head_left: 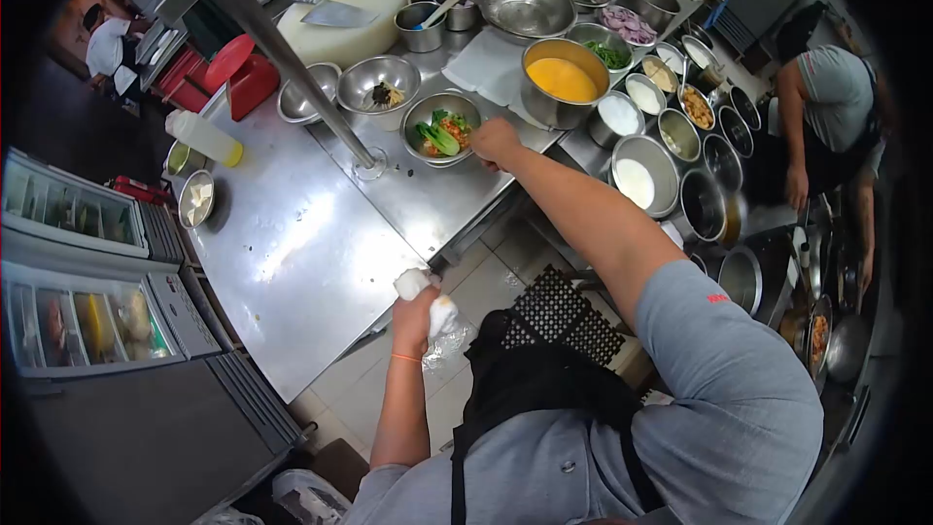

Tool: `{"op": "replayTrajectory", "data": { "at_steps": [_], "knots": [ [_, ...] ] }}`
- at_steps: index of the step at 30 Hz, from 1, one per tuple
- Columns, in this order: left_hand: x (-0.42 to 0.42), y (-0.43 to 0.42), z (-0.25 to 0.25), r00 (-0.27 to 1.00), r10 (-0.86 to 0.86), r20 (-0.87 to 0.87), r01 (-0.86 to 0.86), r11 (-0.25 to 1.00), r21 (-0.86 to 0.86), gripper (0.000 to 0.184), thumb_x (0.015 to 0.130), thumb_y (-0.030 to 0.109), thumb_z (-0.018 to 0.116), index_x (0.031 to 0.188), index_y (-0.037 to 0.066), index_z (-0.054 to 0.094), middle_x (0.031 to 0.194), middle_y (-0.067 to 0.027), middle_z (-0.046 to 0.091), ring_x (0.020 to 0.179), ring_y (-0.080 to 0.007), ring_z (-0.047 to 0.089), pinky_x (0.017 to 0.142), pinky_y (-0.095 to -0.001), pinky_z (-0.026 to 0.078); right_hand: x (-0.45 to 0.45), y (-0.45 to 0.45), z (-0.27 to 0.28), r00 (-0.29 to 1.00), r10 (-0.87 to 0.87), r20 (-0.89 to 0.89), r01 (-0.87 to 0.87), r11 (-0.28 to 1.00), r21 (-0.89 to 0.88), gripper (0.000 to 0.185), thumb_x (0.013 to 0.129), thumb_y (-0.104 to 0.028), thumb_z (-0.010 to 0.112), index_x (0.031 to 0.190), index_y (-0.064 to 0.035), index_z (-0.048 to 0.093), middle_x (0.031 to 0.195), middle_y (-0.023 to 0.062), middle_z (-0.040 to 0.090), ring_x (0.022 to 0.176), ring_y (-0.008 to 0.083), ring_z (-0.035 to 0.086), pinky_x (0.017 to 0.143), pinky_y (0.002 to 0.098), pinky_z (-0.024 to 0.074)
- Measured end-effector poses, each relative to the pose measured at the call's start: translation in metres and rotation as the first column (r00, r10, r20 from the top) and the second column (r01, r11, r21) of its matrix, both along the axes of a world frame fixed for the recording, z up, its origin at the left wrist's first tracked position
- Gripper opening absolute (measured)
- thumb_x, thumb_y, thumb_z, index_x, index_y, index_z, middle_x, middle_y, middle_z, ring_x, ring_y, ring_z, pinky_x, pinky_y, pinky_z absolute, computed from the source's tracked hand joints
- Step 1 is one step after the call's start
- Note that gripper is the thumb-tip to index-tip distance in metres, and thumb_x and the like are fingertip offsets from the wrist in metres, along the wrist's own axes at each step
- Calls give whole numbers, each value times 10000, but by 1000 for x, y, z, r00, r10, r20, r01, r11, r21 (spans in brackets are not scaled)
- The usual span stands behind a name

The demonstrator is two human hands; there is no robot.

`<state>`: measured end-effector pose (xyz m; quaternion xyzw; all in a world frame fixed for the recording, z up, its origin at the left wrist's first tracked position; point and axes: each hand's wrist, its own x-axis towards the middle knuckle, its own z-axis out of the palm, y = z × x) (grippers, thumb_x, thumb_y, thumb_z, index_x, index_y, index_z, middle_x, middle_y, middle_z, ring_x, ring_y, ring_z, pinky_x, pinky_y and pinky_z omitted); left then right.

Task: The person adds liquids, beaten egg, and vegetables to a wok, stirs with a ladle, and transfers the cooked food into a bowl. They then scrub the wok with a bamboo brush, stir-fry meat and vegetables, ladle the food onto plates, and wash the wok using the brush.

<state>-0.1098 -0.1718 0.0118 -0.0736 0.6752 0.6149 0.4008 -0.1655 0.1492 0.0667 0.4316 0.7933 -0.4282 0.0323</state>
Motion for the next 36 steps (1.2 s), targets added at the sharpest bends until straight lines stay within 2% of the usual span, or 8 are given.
{"op": "replayTrajectory", "data": {
  "at_steps": [4,5,7,9,10,17,29,36],
  "knots": [
    [7,3,10,999,-25,41,24,1000,9,337,781,144,649,1081,0,593,948,-74,616,818,-171,594,704,-292,476,-5,10,-32,999,-53,-1,53,996,-69,234,780,-180,580,642,-5,653,548,128,600,412,235,573,412,358,484],
    [8,3,8,1000,-9,19,10,1000,-23,336,781,150,653,1077,3,592,942,-76,614,823,-175,595,708,-298,478,1,16,-36,853,493,170,-521,822,228,167,758,-162,592,682,-38,674,627,133,639,506,215,621,490,355,518],
    [4,12,3,998,-59,36,58,998,38,326,774,155,665,1055,7,593,914,-87,611,791,-199,599,686,-332,494,-42,13,-113,923,-304,-236,263,946,-190,458,797,-459,637,832,-3,678,748,151,668,605,282,655,555,400,536],
    [15,32,32,992,-128,21,128,992,18,339,794,188,644,1065,-10,592,898,-89,613,720,-205,601,619,-337,509,-84,-5,-94,899,-315,306,195,910,365,528,820,-514,589,854,7,668,792,171,669,672,303,662,616,426,535],
    [17,43,37,986,-165,-6,165,986,22,348,800,200,640,1066,-19,591,882,-85,611,712,-199,600,613,-327,507,-14,11,-67,981,67,-180,-21,969,247,272,803,-194,518,737,14,682,707,165,665,630,276,653,614,422,542],
    [5,47,23,977,-205,-62,207,978,17,314,810,219,634,990,-36,597,797,-69,593,648,-184,585,551,-314,478,0,-23,-6,918,-353,-179,289,907,-306,247,815,-136,504,709,27,655,579,153,631,492,232,635,496,370,534],
    [-5,79,3,815,-344,-467,387,922,-4,389,933,290,548,1174,-13,511,921,-87,599,731,-177,608,635,-308,519,238,-47,39,799,-265,-540,306,952,-14,317,808,-252,553,937,30,623,871,248,642,841,383,629,757,453,484],
    [281,241,96,384,-872,-303,891,265,369,419,772,86,551,1160,-72,533,1046,-118,611,917,-211,612,737,-331,497,548,-144,88,547,-680,-487,824,540,172,319,861,-301,623,963,-4,568,870,176,640,763,269,643,702,381,505]
  ]
}}
